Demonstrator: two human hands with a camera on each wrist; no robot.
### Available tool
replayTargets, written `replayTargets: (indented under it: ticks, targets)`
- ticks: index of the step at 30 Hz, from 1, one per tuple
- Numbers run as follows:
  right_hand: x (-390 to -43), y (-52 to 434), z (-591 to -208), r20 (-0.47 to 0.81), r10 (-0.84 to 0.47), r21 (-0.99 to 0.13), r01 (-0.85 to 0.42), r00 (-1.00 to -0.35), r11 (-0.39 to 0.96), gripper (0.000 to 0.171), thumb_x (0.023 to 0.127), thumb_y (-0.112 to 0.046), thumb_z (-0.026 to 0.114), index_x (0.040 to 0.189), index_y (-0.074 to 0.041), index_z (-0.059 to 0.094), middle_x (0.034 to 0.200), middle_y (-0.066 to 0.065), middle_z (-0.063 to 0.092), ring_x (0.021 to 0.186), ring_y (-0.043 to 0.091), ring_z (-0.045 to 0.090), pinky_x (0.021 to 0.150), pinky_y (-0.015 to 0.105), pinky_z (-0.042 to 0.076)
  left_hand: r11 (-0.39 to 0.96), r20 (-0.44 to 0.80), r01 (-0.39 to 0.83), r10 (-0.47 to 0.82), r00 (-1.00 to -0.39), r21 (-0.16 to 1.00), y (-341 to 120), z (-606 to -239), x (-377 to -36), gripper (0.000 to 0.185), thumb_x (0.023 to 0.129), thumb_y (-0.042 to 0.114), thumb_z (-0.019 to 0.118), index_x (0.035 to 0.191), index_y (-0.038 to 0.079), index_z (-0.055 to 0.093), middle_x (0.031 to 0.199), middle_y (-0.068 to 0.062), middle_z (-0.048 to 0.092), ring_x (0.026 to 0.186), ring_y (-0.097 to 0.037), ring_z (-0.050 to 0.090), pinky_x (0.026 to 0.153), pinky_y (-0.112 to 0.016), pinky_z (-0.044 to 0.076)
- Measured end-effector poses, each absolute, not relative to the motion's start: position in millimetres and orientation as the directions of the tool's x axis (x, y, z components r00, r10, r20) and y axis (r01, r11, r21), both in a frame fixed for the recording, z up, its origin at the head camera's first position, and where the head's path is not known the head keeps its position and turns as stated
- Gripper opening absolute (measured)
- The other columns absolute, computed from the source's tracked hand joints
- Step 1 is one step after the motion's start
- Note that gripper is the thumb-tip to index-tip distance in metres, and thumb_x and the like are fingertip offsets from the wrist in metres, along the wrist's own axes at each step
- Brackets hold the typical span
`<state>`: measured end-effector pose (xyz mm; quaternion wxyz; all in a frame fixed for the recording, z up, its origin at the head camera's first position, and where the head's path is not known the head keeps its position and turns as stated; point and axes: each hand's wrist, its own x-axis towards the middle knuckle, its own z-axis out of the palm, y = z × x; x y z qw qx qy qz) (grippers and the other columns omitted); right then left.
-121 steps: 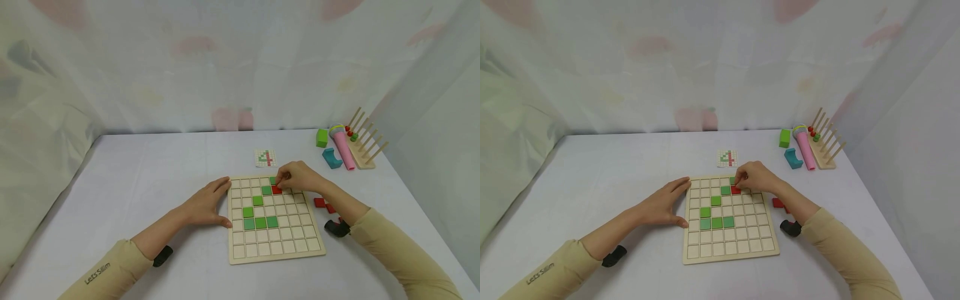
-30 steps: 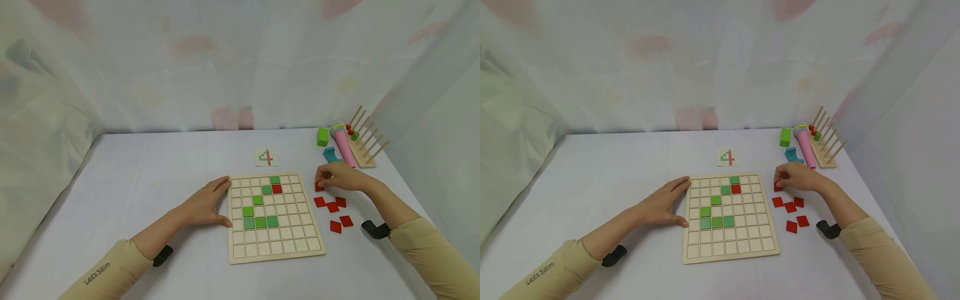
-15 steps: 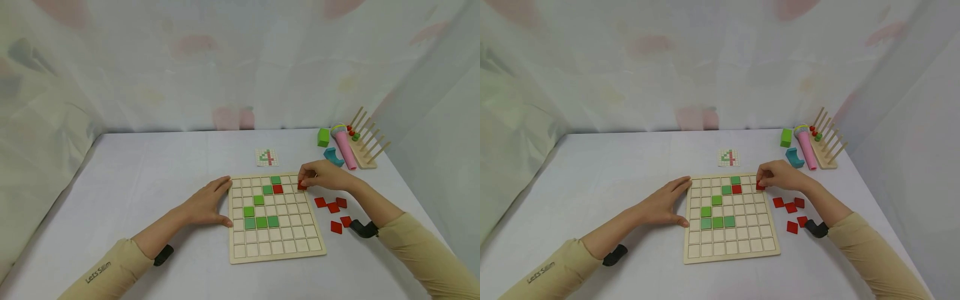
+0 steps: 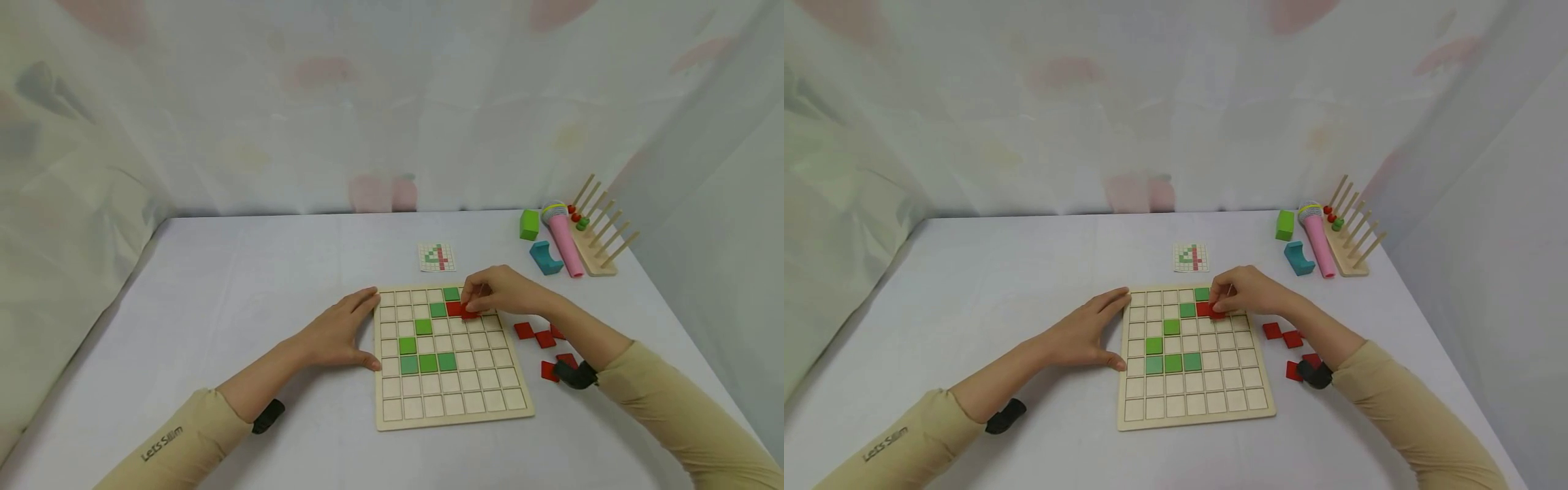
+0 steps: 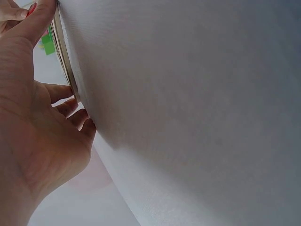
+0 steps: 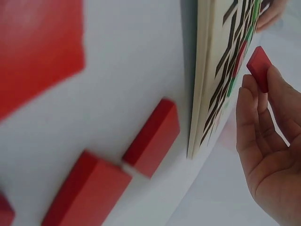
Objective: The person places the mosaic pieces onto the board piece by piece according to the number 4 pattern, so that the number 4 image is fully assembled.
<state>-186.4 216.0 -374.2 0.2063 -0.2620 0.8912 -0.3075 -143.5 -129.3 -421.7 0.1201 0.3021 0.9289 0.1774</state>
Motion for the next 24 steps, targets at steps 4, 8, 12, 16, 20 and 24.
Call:
replayTargets:
  ticks: [4, 8, 12, 16, 20, 24]
  targets:
    - [-184, 209, -375, -0.216, -0.601, -0.664, -0.335, -0.770, 0.668, 0.010, 0.091, -0.022, 0.072, 0.091, -0.012, 0.073, 0.078, -0.002, 0.070, 0.078, 0.012, 0.059, 0.070, 0.022, 0.050, 0.754, -0.117, 0.516, 0.603, -0.789, 0.406, -129, -421, -143, 0.123, 0.066, 0.072, 0.077, 0.157, 0.007, 0.026, 0.166, -0.010, 0.019, 0.153, -0.033, 0.025, 0.118, -0.055, 0.035]
    - [-183, 203, -376, -0.219, -0.600, -0.662, -0.335, -0.769, 0.671, 0.010, 0.090, -0.022, 0.073, 0.090, -0.012, 0.074, 0.079, -0.003, 0.069, 0.077, 0.012, 0.059, 0.071, 0.023, 0.051, 0.752, -0.111, 0.518, 0.604, -0.789, 0.407, -129, -421, -143, 0.123, 0.066, 0.071, 0.077, 0.156, 0.006, 0.026, 0.166, -0.011, 0.020, 0.152, -0.033, 0.026, 0.117, -0.056, 0.036]
    - [-181, 199, -377, -0.222, -0.594, -0.665, -0.325, -0.773, 0.672, 0.008, 0.088, -0.020, 0.074, 0.090, -0.012, 0.074, 0.081, -0.004, 0.069, 0.076, 0.012, 0.060, 0.073, 0.024, 0.051, 0.750, -0.106, 0.524, 0.607, -0.788, 0.403, -129, -421, -143, 0.123, 0.066, 0.071, 0.077, 0.156, 0.006, 0.026, 0.166, -0.011, 0.021, 0.152, -0.033, 0.027, 0.117, -0.056, 0.036]
    - [-181, 196, -381, -0.221, -0.589, -0.656, -0.328, -0.777, 0.680, 0.007, 0.087, -0.018, 0.075, 0.090, -0.012, 0.075, 0.079, -0.005, 0.070, 0.075, 0.010, 0.059, 0.071, 0.023, 0.051, 0.750, -0.108, 0.523, 0.607, -0.788, 0.405, -129, -421, -143, 0.123, 0.066, 0.071, 0.077, 0.156, 0.006, 0.026, 0.166, -0.011, 0.020, 0.152, -0.033, 0.026, 0.117, -0.055, 0.036]
    - [-180, 195, -384, -0.212, -0.591, -0.645, -0.344, -0.778, 0.683, 0.005, 0.086, -0.018, 0.076, 0.088, -0.013, 0.075, 0.077, -0.005, 0.070, 0.073, 0.008, 0.059, 0.069, 0.020, 0.051, 0.750, -0.108, 0.523, 0.607, -0.787, 0.405, -129, -421, -143, 0.123, 0.066, 0.071, 0.077, 0.157, 0.006, 0.026, 0.166, -0.011, 0.020, 0.152, -0.033, 0.026, 0.117, -0.055, 0.036]
    - [-178, 194, -385, -0.195, -0.595, -0.639, -0.359, -0.780, 0.680, 0.004, 0.085, -0.016, 0.077, 0.087, -0.013, 0.074, 0.076, -0.003, 0.071, 0.072, 0.006, 0.060, 0.068, 0.020, 0.051, 0.750, -0.106, 0.523, 0.607, -0.788, 0.405, -130, -422, -144, 0.123, 0.066, 0.072, 0.077, 0.157, 0.006, 0.026, 0.166, -0.011, 0.020, 0.152, -0.034, 0.026, 0.117, -0.056, 0.035]
